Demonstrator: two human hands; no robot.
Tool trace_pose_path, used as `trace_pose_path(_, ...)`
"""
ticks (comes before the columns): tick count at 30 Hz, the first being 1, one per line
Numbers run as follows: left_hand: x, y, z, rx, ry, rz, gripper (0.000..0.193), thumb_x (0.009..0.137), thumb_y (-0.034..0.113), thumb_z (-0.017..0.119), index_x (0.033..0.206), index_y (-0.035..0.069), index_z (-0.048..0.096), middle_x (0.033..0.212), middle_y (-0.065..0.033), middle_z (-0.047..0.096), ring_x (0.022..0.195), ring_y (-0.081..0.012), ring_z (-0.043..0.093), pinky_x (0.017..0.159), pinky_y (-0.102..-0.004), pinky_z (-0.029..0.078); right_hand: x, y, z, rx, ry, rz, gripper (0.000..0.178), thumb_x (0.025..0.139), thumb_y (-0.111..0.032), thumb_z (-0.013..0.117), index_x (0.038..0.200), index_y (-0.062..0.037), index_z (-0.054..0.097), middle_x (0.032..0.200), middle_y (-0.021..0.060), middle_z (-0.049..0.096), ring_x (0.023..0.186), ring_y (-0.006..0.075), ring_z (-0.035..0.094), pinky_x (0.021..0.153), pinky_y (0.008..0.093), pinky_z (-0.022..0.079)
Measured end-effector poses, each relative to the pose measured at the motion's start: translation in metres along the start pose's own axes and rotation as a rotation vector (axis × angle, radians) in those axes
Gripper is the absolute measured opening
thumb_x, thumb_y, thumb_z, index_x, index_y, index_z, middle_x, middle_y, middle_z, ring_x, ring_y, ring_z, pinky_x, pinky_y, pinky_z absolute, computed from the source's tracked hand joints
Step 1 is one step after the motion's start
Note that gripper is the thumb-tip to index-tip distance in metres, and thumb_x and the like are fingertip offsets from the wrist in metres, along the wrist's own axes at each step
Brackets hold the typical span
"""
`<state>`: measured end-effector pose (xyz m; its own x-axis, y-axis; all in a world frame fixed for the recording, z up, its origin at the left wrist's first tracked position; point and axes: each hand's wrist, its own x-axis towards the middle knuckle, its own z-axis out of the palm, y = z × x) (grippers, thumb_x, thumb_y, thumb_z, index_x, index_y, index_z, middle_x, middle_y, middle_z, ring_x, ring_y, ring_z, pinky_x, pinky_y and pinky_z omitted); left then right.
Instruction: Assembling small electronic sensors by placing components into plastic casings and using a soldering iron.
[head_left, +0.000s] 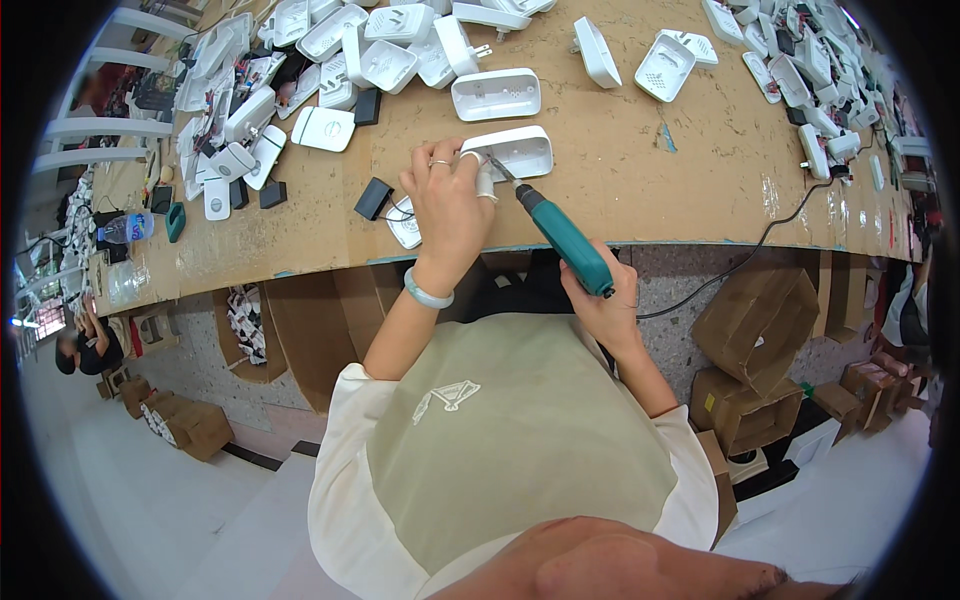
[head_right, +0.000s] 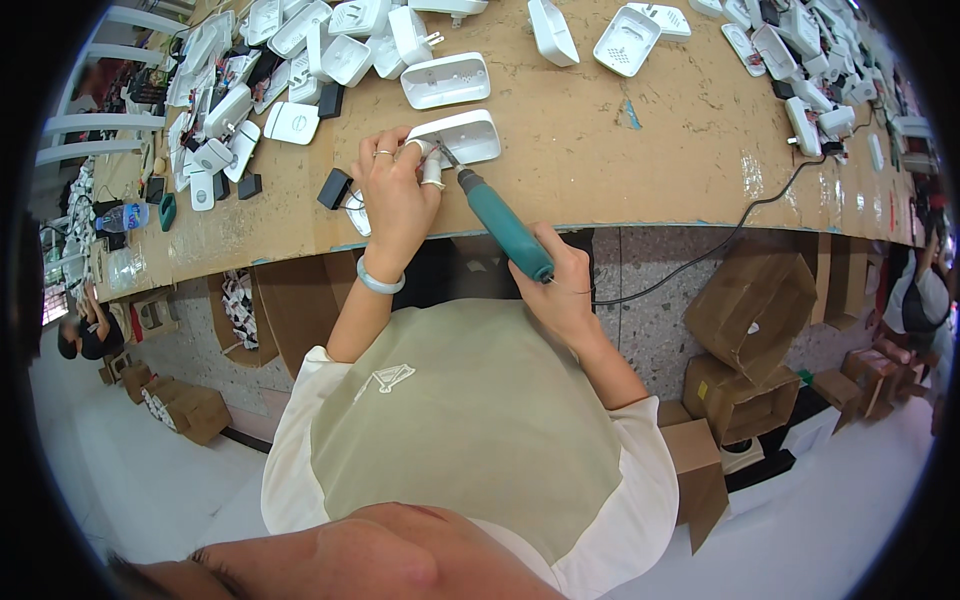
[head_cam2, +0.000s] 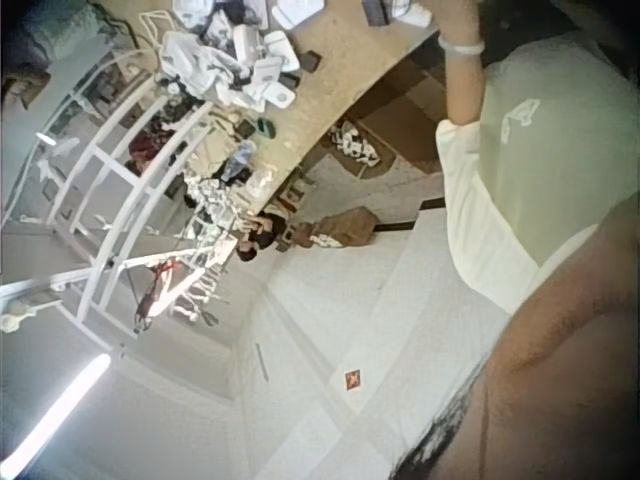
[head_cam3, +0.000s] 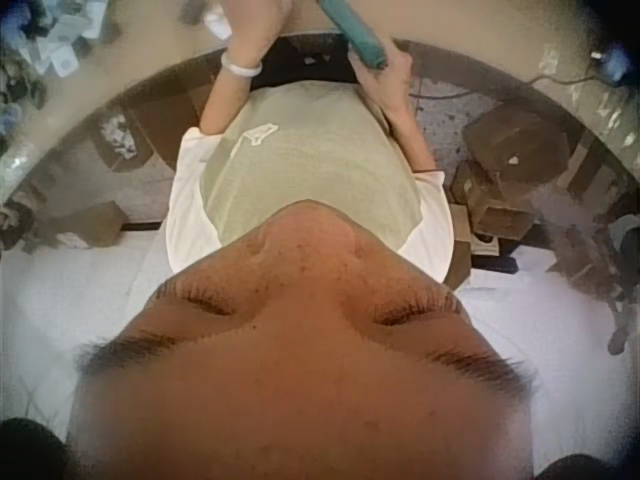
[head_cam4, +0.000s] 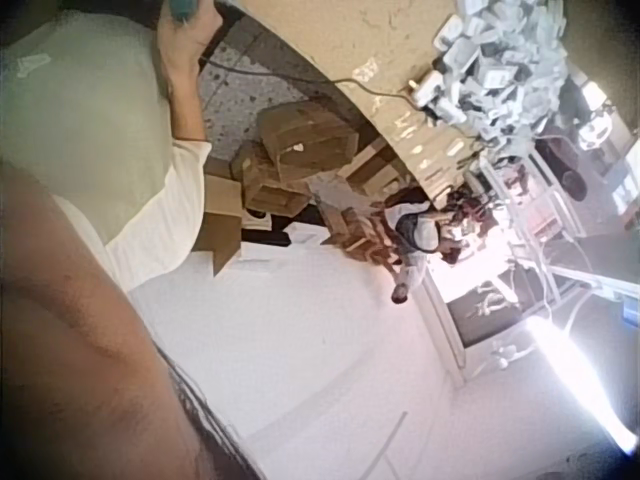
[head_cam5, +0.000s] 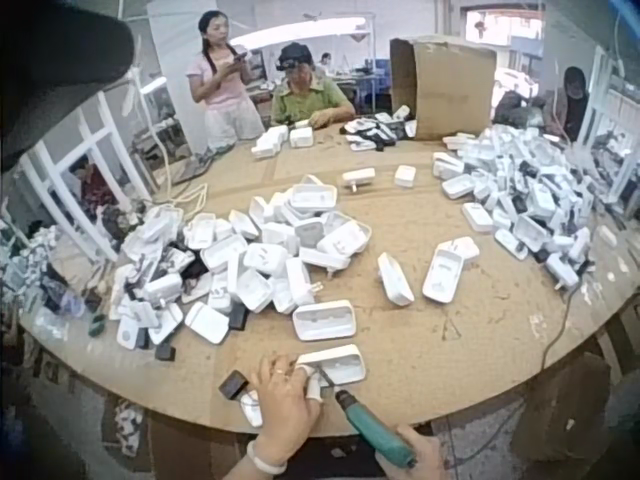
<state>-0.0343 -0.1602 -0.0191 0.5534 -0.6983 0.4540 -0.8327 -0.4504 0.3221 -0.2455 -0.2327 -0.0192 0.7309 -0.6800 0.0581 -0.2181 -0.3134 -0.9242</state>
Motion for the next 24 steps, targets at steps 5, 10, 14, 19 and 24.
trace_pose_path(5, 0.000, 0.000, -0.001, -0.001, -0.002, -0.001, 0.012, 0.077, 0.006, 0.075, 0.087, 0.001, 0.070, 0.112, -0.0089, 0.065, 0.106, -0.0308, 0.054, 0.085, -0.0431, 0.038, 0.000, -0.006, 0.001, 0.026, 0.061, -0.010, 0.023, 0.082, 0.001, 0.071, 0.103, 0.0004, 0.062, 0.075, 0.0144, 0.065, 0.064, 0.0242, 0.066, 0.063, 0.0296, 0.050)
trace_pose_path(10, 0.000, 0.000, -0.001, -0.001, -0.022, -0.008, 0.012, 0.077, 0.006, 0.074, 0.087, 0.001, 0.070, 0.111, -0.0091, 0.066, 0.105, -0.0309, 0.054, 0.085, -0.0432, 0.038, -0.009, 0.000, -0.003, 0.106, 0.119, 0.021, 0.016, 0.084, 0.000, 0.071, 0.099, 0.0011, 0.065, 0.074, 0.0087, 0.063, 0.062, 0.0101, 0.057, 0.060, 0.0251, 0.046)
trace_pose_path(14, 0.000, 0.000, 0.000, 0.000, -0.014, -0.003, 0.012, 0.077, 0.005, 0.074, 0.087, 0.001, 0.070, 0.111, -0.0097, 0.066, 0.106, -0.0310, 0.054, 0.085, -0.0434, 0.038, -0.017, -0.004, -0.012, 0.122, 0.143, 0.083, 0.012, 0.085, -0.001, 0.071, 0.096, 0.0012, 0.065, 0.072, 0.0035, 0.060, 0.063, 0.0050, 0.051, 0.059, 0.0227, 0.043)
trace_pose_path(19, 0.001, 0.001, -0.002, 0.011, -0.021, -0.007, 0.011, 0.077, 0.005, 0.074, 0.086, 0.001, 0.070, 0.112, -0.0112, 0.067, 0.106, -0.0312, 0.054, 0.086, -0.0436, 0.038, -0.019, -0.009, -0.015, 0.147, 0.157, 0.090, 0.011, 0.086, -0.001, 0.071, 0.095, 0.0013, 0.066, 0.071, 0.0006, 0.058, 0.063, 0.0041, 0.049, 0.058, 0.0220, 0.042)
trace_pose_path(24, -0.003, 0.003, -0.005, 0.044, -0.020, -0.006, 0.012, 0.077, 0.006, 0.074, 0.087, 0.001, 0.073, 0.111, -0.0116, 0.068, 0.105, -0.0316, 0.055, 0.087, -0.0435, 0.038, -0.022, -0.012, -0.015, 0.142, 0.149, 0.089, 0.011, 0.086, -0.001, 0.071, 0.095, 0.0015, 0.065, 0.071, 0.0011, 0.058, 0.062, 0.0045, 0.049, 0.057, 0.0226, 0.042)
